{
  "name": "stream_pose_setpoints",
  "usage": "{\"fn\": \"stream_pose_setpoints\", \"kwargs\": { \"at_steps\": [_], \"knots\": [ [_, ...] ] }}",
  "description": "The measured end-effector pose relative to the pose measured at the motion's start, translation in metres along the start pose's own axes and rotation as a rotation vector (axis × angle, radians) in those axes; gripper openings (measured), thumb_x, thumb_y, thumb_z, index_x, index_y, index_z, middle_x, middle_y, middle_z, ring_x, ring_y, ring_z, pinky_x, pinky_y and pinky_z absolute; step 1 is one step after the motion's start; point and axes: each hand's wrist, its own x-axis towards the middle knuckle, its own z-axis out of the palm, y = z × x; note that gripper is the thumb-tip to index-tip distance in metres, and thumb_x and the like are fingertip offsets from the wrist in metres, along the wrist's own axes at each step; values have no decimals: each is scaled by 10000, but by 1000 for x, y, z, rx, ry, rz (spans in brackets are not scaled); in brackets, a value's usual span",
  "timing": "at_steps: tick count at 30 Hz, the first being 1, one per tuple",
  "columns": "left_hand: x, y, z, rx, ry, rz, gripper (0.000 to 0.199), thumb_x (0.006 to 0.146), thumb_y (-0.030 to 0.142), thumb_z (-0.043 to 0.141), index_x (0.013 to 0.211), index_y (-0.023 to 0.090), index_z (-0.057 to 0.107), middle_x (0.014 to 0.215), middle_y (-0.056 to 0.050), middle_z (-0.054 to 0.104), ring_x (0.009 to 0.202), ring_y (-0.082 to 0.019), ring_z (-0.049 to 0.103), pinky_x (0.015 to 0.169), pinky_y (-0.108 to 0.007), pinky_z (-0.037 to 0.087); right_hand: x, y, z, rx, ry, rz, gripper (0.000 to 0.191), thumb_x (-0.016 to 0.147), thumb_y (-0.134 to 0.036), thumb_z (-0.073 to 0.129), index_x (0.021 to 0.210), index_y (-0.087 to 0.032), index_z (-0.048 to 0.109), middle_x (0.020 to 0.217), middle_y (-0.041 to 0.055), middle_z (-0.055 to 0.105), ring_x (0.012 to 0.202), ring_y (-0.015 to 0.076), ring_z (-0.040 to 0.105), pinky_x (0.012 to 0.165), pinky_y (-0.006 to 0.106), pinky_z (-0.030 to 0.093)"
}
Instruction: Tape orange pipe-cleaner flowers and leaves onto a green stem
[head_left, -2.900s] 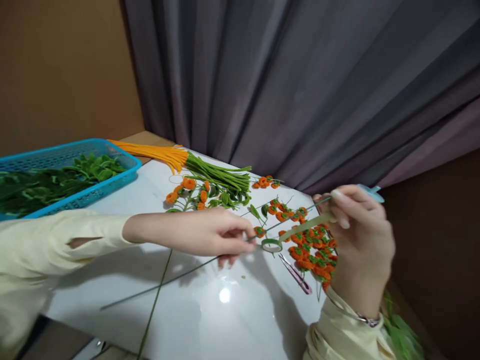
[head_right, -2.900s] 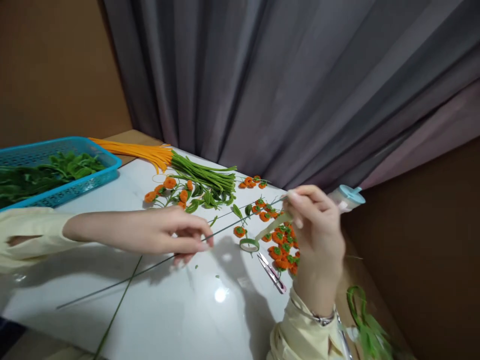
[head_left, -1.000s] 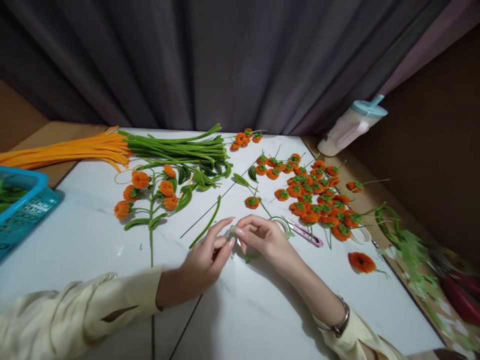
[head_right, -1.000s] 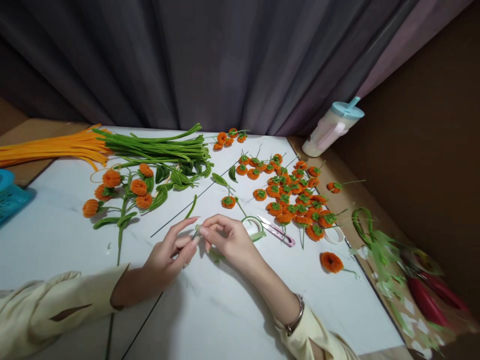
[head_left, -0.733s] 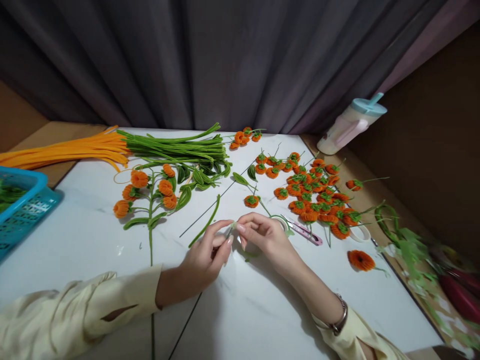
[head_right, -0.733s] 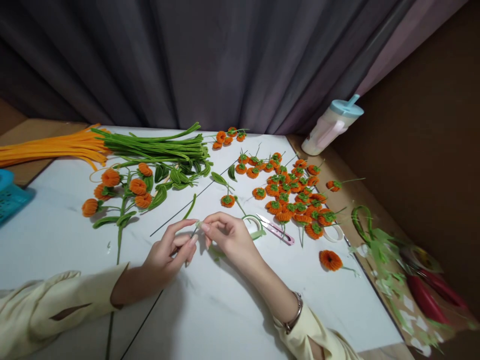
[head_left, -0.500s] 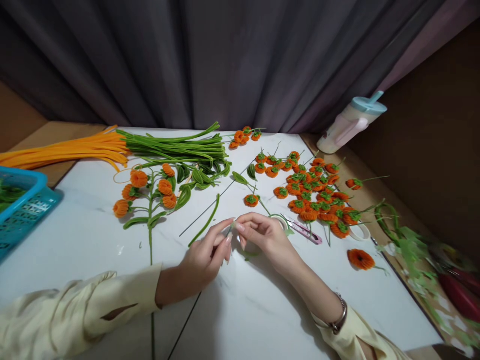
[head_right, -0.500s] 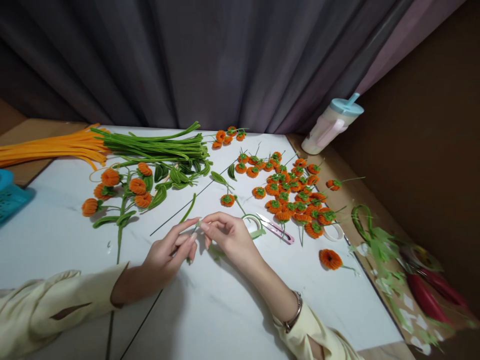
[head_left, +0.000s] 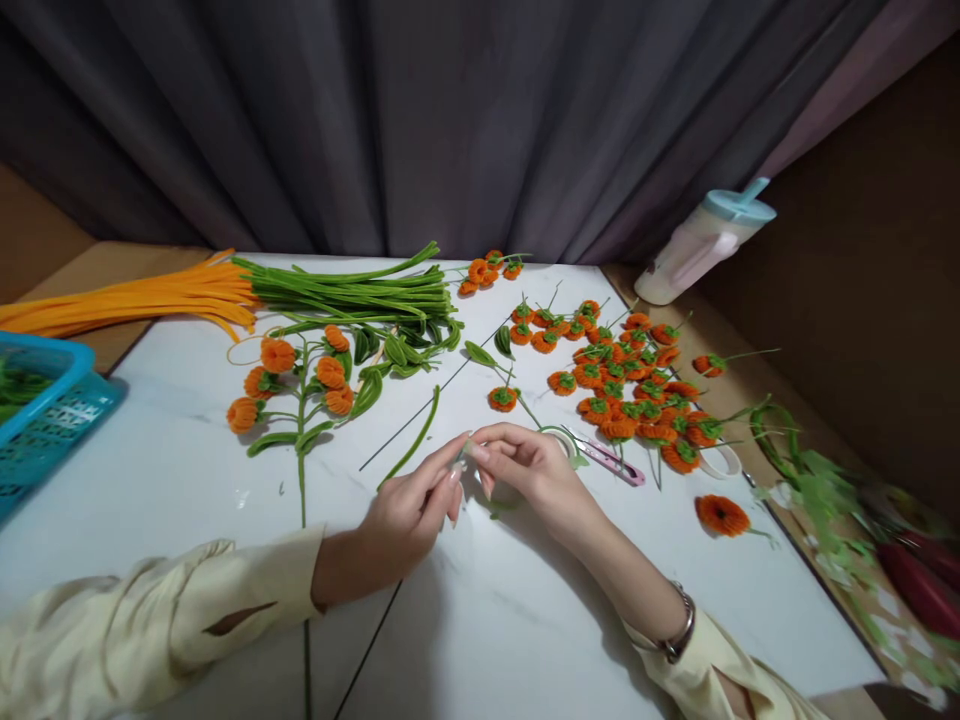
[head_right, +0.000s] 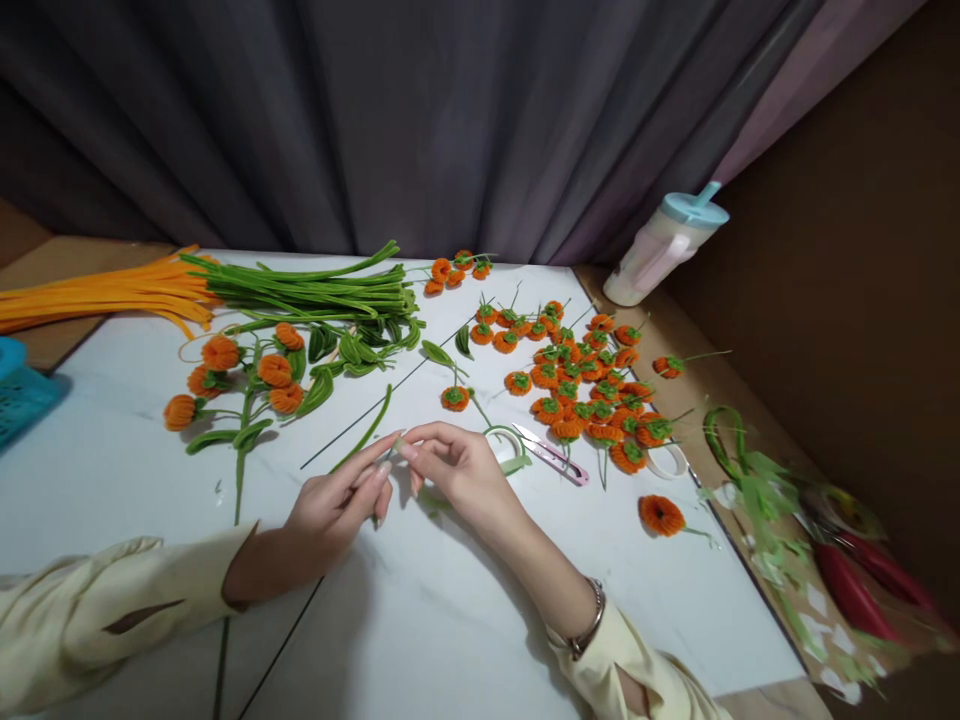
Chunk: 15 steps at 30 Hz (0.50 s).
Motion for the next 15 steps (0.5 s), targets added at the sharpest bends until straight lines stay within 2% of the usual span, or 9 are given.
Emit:
{"fn": "stream_pose_setpoints", "kwargs": {
  "at_steps": [6, 15],
  "knots": [
    [0, 0, -2, 18, 12, 13, 406, 921, 186, 397, 1281, 84, 555, 546, 56, 542, 480, -56, 475, 521, -140, 421, 2, 0, -3, 35, -30, 13, 278, 758, -410, 713, 857, -153, 676, 508, -36, 539, 491, 90, 446, 511, 231, 332],
    [1, 3, -2, 71, 1, 13, 440, 913, 190, 387, 1301, 55, 542, 547, 44, 575, 465, -56, 466, 496, -135, 424, 1, -3, -2, -60, -13, 8, 302, 771, -444, 684, 849, -155, 644, 520, -38, 522, 485, 95, 414, 488, 234, 310]
  ]
}}
